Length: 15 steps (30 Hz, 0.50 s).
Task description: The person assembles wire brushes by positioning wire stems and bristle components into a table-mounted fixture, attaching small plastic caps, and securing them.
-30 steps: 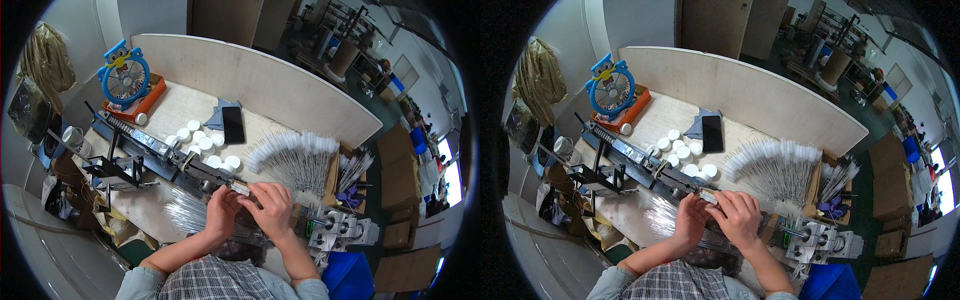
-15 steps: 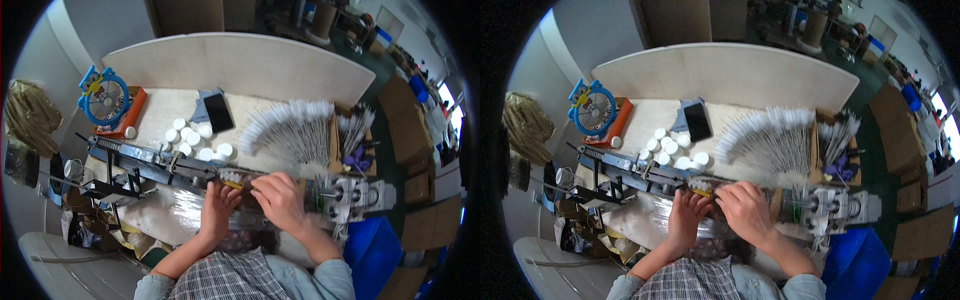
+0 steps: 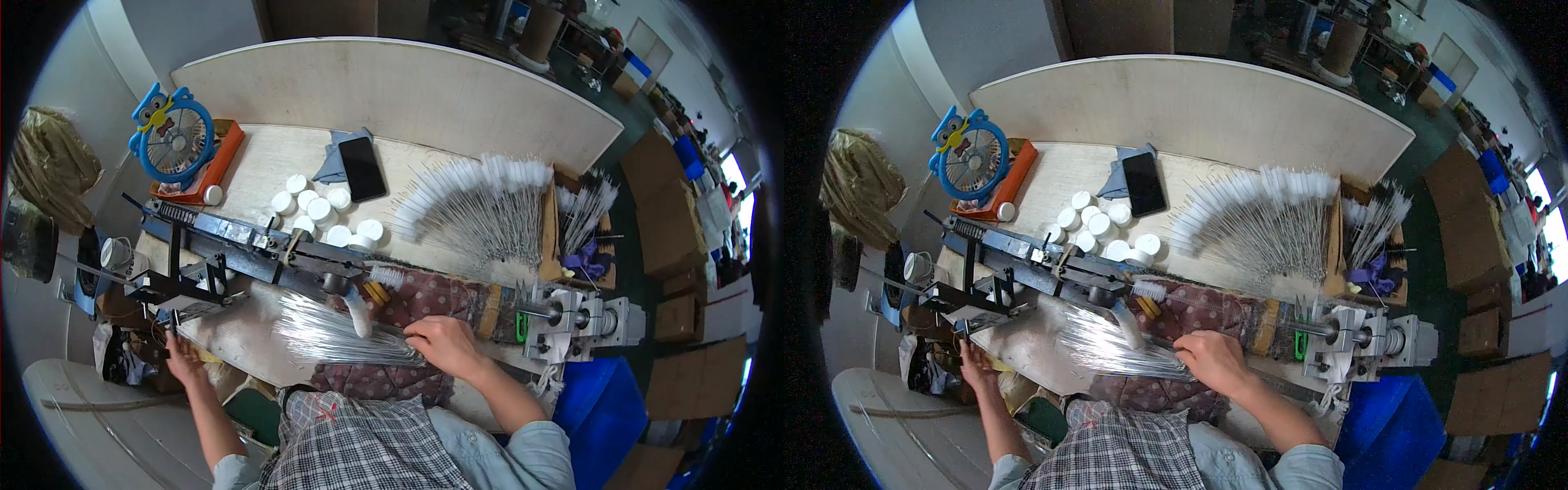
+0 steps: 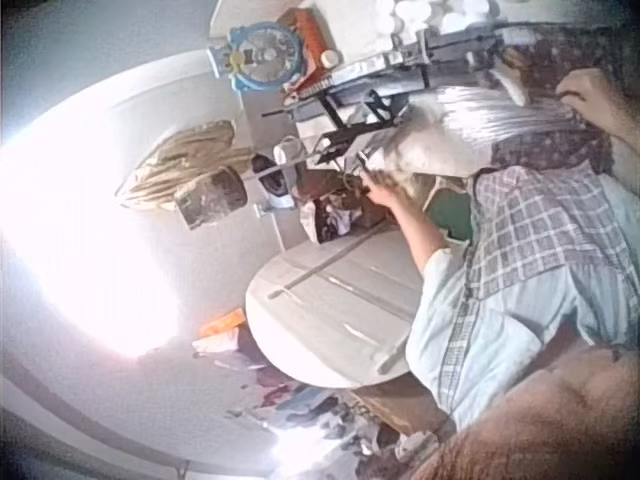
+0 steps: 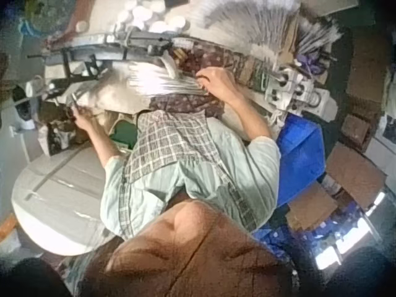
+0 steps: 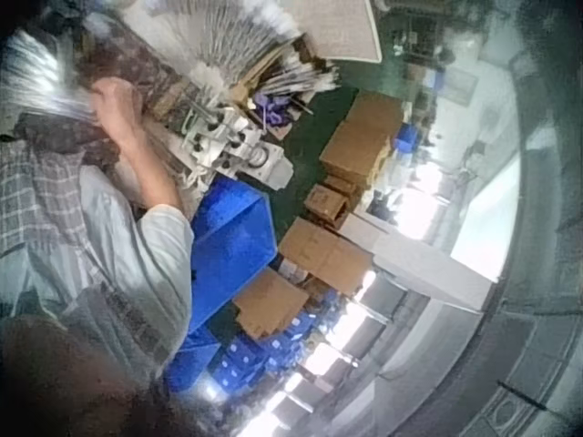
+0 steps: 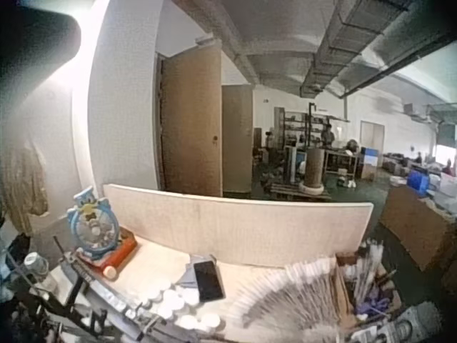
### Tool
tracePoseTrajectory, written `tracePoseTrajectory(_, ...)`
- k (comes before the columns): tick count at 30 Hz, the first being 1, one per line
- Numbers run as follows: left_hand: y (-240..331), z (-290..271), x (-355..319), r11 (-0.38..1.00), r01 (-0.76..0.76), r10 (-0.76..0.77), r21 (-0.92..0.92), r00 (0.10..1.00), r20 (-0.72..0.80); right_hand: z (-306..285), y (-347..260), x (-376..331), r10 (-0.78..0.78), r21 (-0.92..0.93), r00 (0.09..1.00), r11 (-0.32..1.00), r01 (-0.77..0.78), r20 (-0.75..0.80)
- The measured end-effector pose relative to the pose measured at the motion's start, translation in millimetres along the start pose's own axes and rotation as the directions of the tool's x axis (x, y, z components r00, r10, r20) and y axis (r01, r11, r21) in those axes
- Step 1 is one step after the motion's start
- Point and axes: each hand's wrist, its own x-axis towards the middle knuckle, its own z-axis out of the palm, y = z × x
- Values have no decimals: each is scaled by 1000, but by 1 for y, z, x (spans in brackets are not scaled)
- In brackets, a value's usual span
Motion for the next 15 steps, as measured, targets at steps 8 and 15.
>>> tracePoseTrajectory(8,-13,16,-14,995,75,-63,64,984,-167,1,-17,6,96,-78,995,993,-93,34)
tracePoseTrajectory(15,-48,102,-189,674,735,-645,-74,634,427,-18,-4,5,17,-76,1000,997,-18,-12)
